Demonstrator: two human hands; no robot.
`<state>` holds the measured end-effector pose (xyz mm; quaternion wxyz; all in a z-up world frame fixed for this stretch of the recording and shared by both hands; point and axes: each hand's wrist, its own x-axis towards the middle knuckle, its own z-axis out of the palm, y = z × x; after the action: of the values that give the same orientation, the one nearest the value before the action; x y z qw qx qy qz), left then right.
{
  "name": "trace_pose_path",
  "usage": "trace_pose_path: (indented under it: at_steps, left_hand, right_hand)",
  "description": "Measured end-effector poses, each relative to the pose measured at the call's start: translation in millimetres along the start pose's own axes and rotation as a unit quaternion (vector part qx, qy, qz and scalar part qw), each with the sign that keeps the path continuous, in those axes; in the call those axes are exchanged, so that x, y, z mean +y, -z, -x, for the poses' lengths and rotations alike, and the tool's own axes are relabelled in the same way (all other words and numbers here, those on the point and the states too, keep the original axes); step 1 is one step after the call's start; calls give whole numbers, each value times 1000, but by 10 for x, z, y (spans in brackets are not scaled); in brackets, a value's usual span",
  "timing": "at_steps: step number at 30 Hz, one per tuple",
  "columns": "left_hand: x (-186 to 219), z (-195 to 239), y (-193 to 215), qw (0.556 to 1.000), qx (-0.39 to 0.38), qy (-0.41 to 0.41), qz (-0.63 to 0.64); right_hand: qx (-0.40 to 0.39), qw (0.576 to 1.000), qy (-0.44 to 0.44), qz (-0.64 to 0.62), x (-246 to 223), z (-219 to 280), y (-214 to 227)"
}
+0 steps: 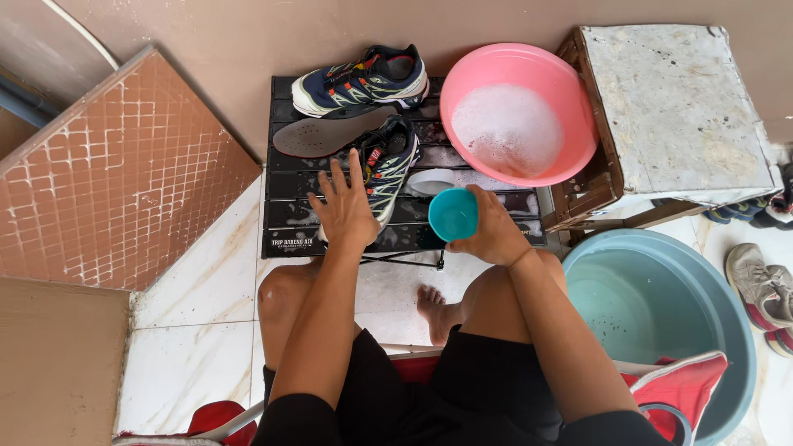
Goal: The person scrubs a sneaker with a soapy cloth, rinses it with water from a cup, and then removes the insole from the shoe.
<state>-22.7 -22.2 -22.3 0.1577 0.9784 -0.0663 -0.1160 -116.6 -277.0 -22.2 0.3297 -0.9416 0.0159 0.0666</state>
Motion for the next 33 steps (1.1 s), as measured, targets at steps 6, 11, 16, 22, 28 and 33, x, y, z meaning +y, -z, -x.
trace_pose_path:
  at_steps: [6,11,16,22,28,33]
  left_hand:
    - [50,155,-42,983,157,-92,25]
    - [-69,47,-269,965,146,-209,58]
    - [89,29,-287,945,156,-283,45]
    - [115,-151,-473,950,119,-289,12]
    - [164,-104,-285,957,74,-278,32]
    - [225,-102,-200,953,90,-289,17]
  right_hand:
    - [42,998,-3,-41,-45,18,146]
    - [74,996,13,-40,-324,181,318]
    - [144,989,25,-37,-213,684,895]
    - [223,967,40,117,621,1695,1864]
    - [86,953,-275,93,2405,2074,1571]
    - [-16,906,-404,127,3606,2397,404]
